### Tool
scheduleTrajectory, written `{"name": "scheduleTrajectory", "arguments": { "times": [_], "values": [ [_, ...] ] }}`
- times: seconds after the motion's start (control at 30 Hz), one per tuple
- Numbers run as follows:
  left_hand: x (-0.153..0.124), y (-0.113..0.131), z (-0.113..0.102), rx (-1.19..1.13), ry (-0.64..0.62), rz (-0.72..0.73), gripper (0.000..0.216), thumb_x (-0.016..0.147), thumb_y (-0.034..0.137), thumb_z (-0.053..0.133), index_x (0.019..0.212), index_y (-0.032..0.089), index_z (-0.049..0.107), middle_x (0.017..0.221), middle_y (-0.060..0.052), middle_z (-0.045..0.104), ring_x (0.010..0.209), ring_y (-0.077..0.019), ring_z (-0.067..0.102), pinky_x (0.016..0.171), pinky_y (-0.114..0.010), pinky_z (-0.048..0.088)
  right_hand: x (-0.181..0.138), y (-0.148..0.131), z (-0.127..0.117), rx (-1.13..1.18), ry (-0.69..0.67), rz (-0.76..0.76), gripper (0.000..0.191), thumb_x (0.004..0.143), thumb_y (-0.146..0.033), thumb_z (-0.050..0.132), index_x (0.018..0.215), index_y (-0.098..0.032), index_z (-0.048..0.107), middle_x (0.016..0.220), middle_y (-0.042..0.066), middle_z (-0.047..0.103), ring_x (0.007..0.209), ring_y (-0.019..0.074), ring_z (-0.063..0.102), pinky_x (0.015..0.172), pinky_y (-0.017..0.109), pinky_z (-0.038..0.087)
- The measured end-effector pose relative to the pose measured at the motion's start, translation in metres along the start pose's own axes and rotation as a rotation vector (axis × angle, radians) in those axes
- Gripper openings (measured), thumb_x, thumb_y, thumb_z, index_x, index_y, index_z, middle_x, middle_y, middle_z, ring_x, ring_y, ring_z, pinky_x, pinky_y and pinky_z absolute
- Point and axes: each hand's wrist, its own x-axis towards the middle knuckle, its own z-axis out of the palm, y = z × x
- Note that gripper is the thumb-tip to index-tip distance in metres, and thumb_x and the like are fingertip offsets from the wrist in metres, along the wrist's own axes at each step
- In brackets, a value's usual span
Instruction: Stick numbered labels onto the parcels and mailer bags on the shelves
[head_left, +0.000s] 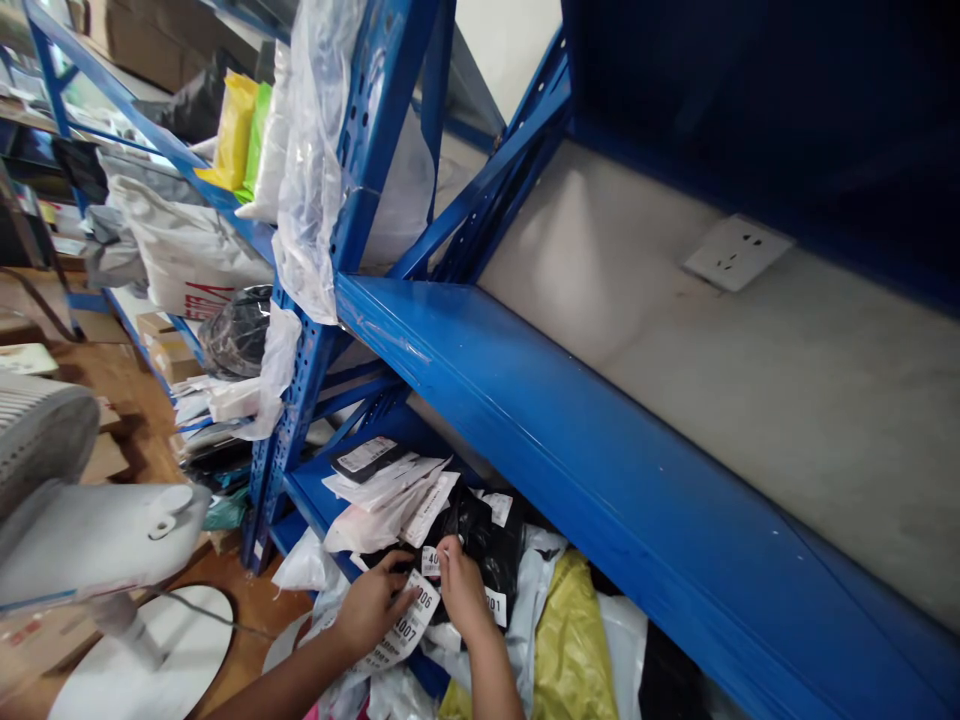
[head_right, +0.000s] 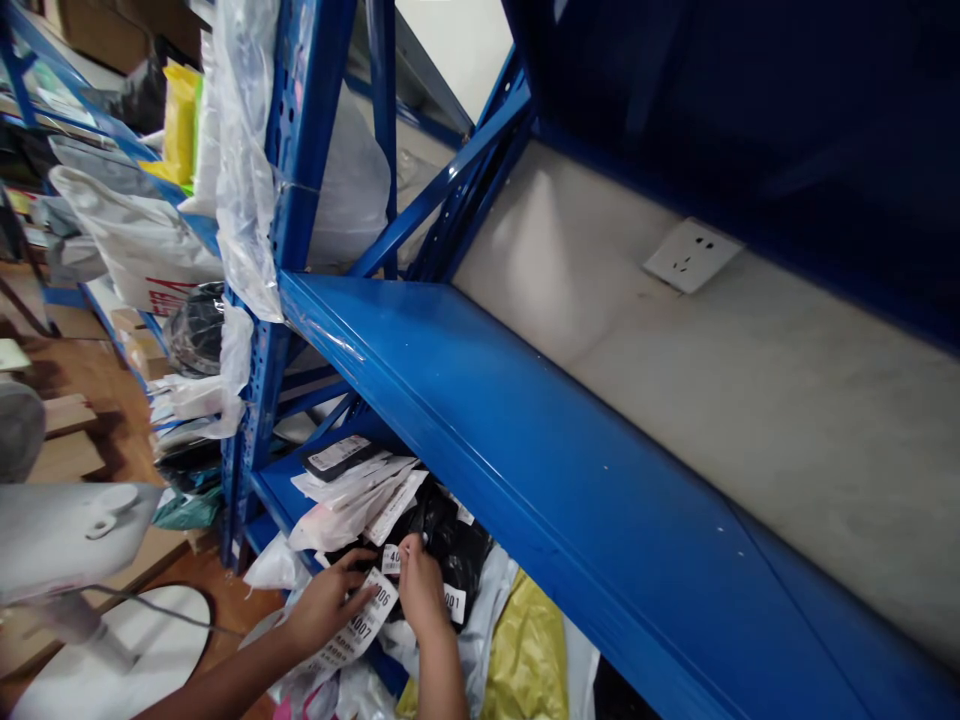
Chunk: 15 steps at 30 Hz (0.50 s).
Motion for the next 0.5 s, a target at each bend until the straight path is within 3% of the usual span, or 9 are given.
{"name": "scheduleTrajectory", "arguments": {
  "times": [0.13,0.23,0.4,0.5],
  "values": [
    [0.011,-0.012,0.014,-0.16,0.061,-0.117,0.027,0.08,0.04,0.049,0.077,0.018,0.065,0.084,-0.005,0.066,0.082,-0.0208,0.06,0.076,-0.029,0.041,0.011,-0.003,0.004,-0.022,0.012,0.013,0.02,0.089,-0.015,0.037,0.087,-0.02,0.056,0.074,0.003,0.067,0.067,0.0179,0.065,0.056,0.025,0.036],
    [0.019,-0.025,0.024,-0.204,0.069,-0.224,0.033,0.075,0.049,0.049,0.062,0.019,0.055,0.058,0.001,0.054,0.06,-0.017,0.051,0.059,-0.027,0.034,0.013,-0.007,0.011,-0.073,0.068,0.046,0.019,0.086,-0.016,0.044,0.084,-0.022,0.061,0.088,0.005,0.065,0.076,0.0168,0.065,0.062,0.024,0.039],
    [0.015,-0.036,0.03,-0.351,0.091,-0.287,0.05,0.068,0.07,0.044,0.058,0.021,0.042,0.053,0.005,0.041,0.054,-0.0137,0.041,0.054,-0.026,0.029,0.012,-0.008,0.021,-0.154,0.12,0.19,0.021,0.083,-0.013,0.047,0.084,-0.024,0.065,0.09,0.005,0.063,0.072,0.0163,0.066,0.058,0.024,0.039],
    [0.006,-0.033,0.026,-0.439,0.105,-0.268,0.055,0.068,0.075,0.043,0.061,0.021,0.039,0.056,0.005,0.04,0.056,-0.0128,0.039,0.055,-0.025,0.03,0.011,-0.009,0.023,-0.155,0.1,0.226,0.023,0.082,-0.015,0.051,0.098,-0.026,0.063,0.098,0.008,0.062,0.078,0.0207,0.068,0.06,0.026,0.042]
  ]
}}
